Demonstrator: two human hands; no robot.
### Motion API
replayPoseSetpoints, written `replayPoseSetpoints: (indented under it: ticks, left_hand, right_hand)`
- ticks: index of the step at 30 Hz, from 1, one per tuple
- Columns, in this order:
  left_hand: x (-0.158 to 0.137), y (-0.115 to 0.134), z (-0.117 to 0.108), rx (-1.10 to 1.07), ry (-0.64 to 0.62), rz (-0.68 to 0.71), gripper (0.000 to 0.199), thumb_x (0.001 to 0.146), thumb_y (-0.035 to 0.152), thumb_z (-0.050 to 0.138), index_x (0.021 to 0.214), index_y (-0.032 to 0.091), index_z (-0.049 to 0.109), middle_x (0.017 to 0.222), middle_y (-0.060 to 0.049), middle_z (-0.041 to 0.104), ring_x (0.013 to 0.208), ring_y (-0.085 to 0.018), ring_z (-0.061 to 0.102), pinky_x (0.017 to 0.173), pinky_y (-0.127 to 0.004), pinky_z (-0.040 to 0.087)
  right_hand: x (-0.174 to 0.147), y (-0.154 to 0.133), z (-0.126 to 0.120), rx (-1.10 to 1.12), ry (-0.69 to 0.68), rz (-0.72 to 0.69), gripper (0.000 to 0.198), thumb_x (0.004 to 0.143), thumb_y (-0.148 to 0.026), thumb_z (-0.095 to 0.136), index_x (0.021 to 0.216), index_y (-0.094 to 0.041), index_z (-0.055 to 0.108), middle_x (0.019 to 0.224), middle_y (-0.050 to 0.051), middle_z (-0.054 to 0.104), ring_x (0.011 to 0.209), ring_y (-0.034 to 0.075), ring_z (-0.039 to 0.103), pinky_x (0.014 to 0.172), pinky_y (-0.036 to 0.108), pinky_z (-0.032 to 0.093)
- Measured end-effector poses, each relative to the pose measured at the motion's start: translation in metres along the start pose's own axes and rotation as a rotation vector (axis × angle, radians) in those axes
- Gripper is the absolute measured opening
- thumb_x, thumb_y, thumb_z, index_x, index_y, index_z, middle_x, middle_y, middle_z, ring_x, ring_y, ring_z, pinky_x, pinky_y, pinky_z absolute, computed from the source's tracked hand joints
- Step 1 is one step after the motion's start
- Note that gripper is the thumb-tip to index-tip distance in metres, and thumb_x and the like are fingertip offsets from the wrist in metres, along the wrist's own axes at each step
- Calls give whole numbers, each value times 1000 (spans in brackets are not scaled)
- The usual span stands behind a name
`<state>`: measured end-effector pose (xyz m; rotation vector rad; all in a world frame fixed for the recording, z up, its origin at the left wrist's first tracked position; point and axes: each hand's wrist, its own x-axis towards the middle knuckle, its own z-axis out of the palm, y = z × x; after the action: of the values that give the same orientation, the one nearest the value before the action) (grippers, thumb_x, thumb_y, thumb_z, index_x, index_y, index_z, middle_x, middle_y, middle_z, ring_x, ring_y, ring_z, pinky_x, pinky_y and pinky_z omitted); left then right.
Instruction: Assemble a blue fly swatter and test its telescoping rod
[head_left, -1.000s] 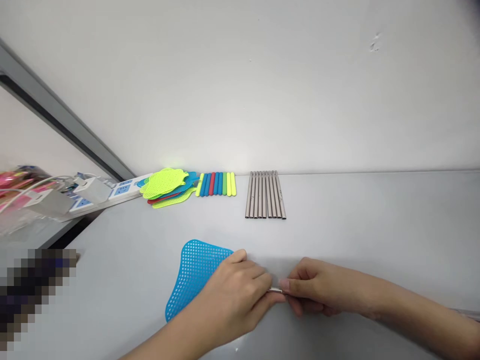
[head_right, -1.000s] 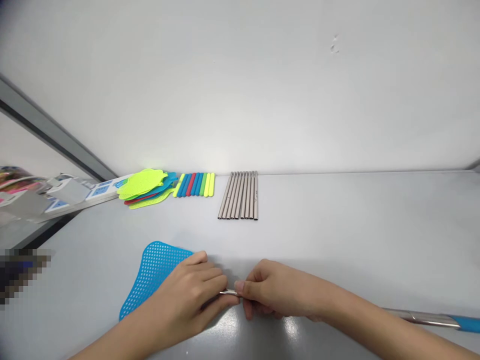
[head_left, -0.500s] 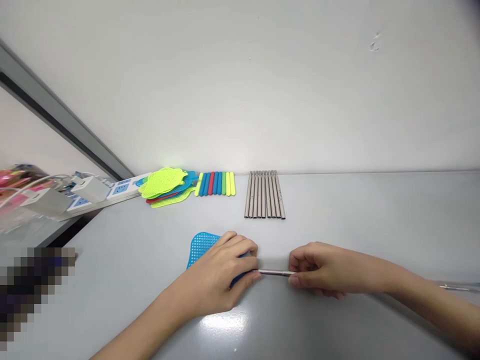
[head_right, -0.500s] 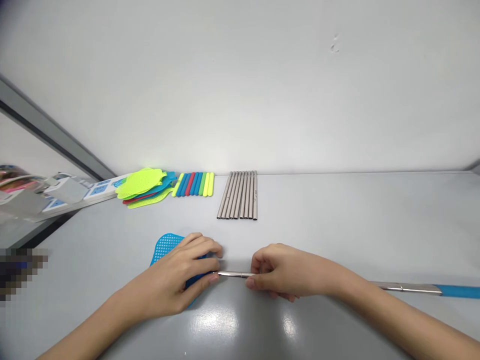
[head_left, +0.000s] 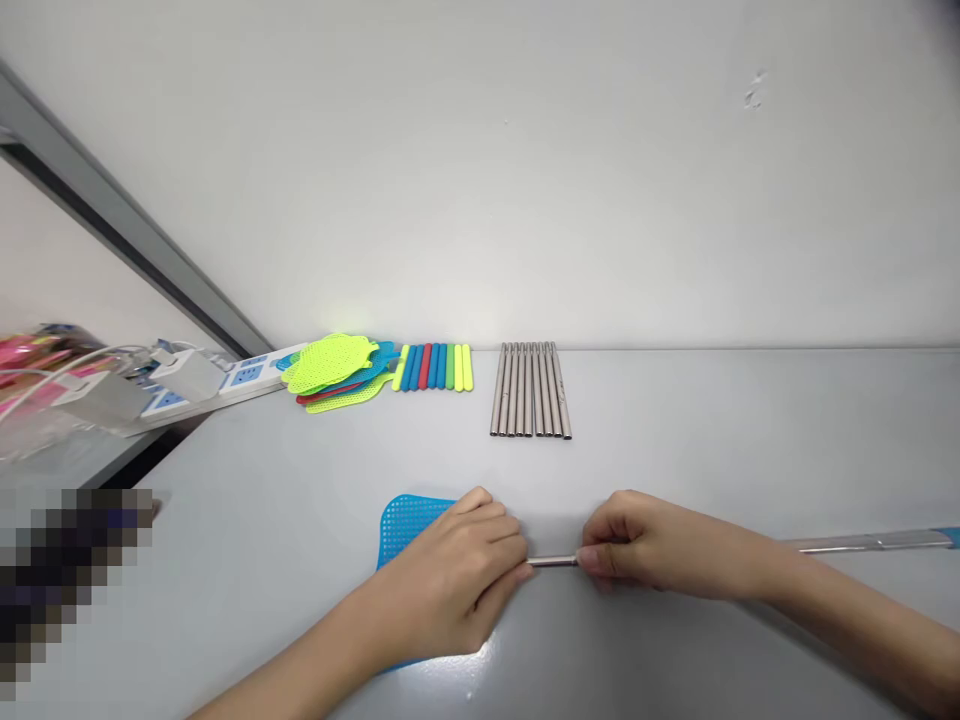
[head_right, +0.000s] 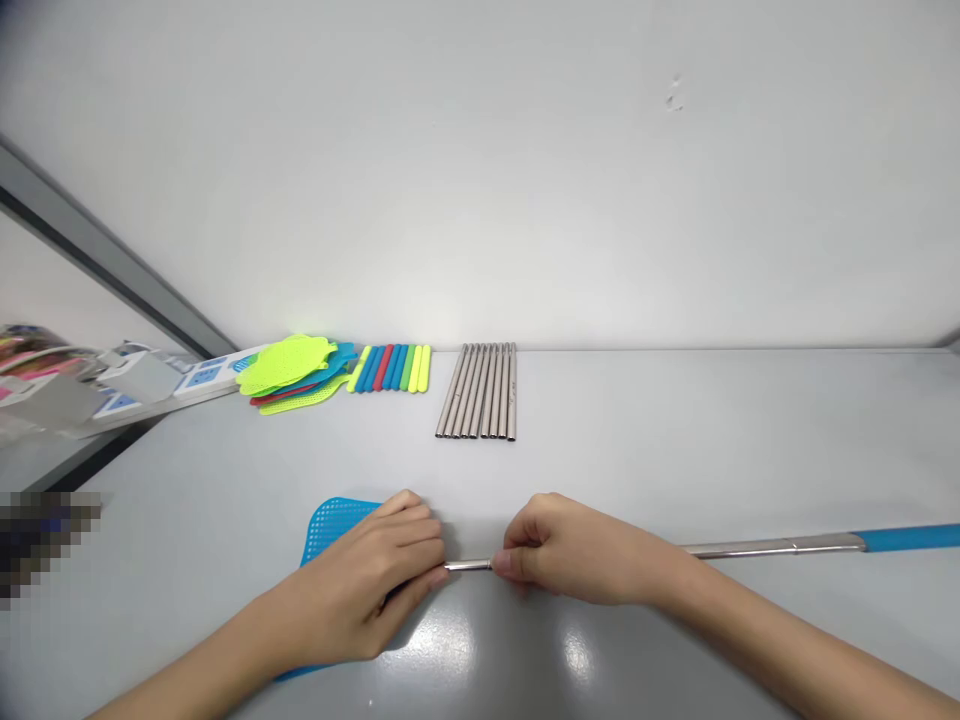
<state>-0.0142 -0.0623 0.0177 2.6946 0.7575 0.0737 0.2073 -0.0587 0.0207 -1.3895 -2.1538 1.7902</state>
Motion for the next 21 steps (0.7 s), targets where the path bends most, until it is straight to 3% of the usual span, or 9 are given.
replayPoseSetpoints:
  ticks: [6,12,21]
  left_hand:
    - [-1,7,0,69,55,28,22,85,17,32,65,16,41,64,0,43,61,-12,36,64,-29,28]
    - [0,11,-2,92,76,67,22,83,16,35,62,16,38,61,0,42,58,-12,35,62,-28,28]
    - [-1,15,-2,186,141,119,23,84,16,35,62,16,42,58,0,43,56,-12,34,61,-29,28]
  right_hand:
    - [-2,1,3,41,-47,48,32,82,-39,41,63,-15,52,52,-4,38,46,6,29,41,19,22]
    - [-2,3,9,242,-128,139,33,81,-40,42,62,-14,49,53,-4,39,43,5,26,39,18,19]
    - [3,1,4,565,-375,271,31,79,-37,45,57,-16,44,42,-9,21,35,4,11,29,18,6]
